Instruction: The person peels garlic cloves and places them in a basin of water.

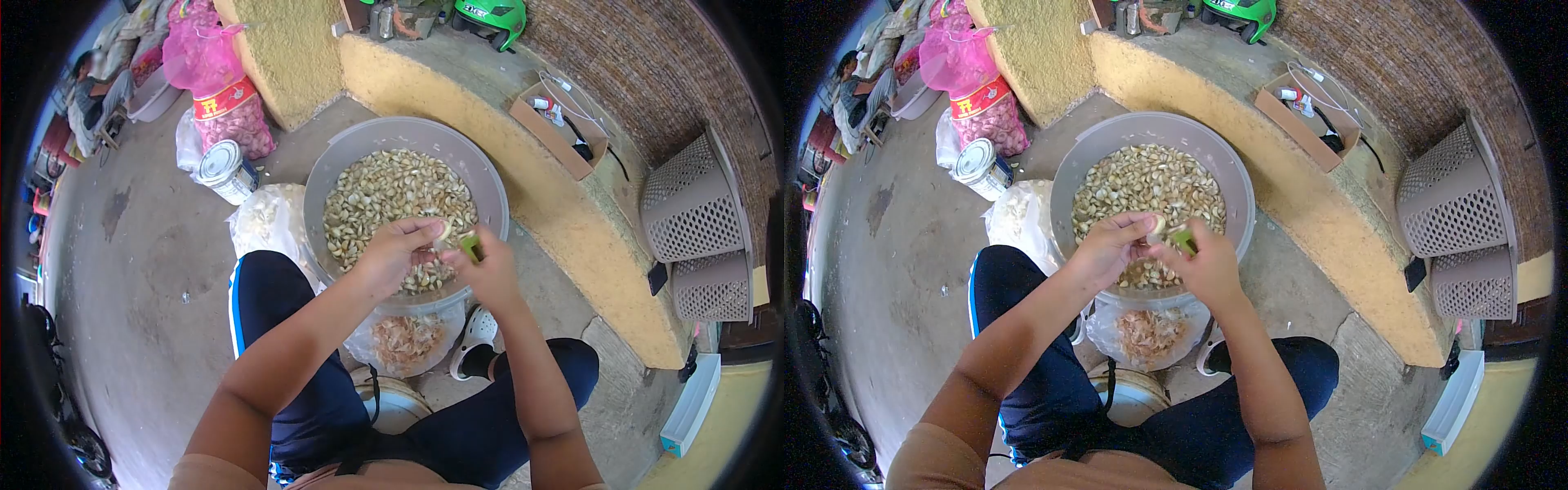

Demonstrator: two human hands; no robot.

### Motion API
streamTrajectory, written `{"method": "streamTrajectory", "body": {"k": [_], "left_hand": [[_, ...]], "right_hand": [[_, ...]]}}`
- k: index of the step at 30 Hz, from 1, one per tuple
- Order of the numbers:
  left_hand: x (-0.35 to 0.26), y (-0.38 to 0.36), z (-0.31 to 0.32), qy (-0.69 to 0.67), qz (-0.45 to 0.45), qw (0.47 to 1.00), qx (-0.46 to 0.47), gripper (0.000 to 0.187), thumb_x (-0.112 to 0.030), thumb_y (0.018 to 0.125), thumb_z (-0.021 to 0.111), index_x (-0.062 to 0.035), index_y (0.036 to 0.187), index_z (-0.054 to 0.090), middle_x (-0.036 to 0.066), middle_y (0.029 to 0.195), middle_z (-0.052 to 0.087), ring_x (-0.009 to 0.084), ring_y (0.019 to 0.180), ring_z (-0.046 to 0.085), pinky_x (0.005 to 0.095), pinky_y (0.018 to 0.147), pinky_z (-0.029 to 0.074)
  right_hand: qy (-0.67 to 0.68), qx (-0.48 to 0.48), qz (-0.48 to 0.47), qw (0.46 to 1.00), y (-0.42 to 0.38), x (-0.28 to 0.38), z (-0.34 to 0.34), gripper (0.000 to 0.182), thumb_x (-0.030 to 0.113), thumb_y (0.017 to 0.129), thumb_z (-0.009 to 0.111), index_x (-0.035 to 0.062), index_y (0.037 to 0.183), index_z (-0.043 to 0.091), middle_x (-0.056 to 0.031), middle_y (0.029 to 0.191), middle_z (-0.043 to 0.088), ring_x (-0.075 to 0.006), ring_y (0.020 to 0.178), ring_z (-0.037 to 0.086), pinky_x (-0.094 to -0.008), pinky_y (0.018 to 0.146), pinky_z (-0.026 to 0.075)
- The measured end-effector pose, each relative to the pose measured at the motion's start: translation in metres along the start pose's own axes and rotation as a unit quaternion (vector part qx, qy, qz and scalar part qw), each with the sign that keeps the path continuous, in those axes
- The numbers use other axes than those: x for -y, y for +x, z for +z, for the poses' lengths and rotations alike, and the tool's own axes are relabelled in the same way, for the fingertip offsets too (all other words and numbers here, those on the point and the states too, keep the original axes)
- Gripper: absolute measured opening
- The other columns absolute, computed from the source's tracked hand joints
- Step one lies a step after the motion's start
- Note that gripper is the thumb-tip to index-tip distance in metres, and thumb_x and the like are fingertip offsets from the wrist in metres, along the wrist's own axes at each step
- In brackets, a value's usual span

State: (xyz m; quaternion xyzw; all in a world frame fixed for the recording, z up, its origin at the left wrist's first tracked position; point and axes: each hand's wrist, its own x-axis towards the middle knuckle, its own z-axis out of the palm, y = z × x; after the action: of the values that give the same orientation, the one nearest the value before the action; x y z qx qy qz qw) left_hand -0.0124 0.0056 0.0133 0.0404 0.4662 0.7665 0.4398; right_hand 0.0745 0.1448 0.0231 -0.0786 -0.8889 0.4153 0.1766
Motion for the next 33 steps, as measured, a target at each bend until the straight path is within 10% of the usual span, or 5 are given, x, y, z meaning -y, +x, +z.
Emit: {"method": "streamTrajectory", "body": {"k": [10,33], "left_hand": [[-0.005,-0.001,0.004,0.183,0.099,0.978,-0.028,0.019,-0.013,0.076,0.063,0.0034,0.086,0.060,0.010,0.084,0.062,0.0131,0.074,0.058,0.0250,0.061,0.048],[0.012,0.007,0.002,-0.107,0.050,0.990,0.074,0.014,-0.013,0.083,0.054,-0.0019,0.090,0.053,0.001,0.076,0.052,0.0096,0.069,0.051,0.0276,0.072,0.047]], "right_hand": [[0.273,0.052,0.223,0.935,0.003,0.008,-0.004,0.025,0.018,0.076,0.064,-0.0006,0.091,0.056,-0.0001,0.059,0.052,-0.0038,0.043,0.042,-0.0181,0.037,0.035],[0.407,-0.042,0.213,0.887,-0.006,0.018,0.007,0.022,0.009,0.078,0.058,-0.0034,0.096,0.056,-0.0010,0.061,0.054,-0.0043,0.044,0.044,-0.0178,0.039,0.035]]}}
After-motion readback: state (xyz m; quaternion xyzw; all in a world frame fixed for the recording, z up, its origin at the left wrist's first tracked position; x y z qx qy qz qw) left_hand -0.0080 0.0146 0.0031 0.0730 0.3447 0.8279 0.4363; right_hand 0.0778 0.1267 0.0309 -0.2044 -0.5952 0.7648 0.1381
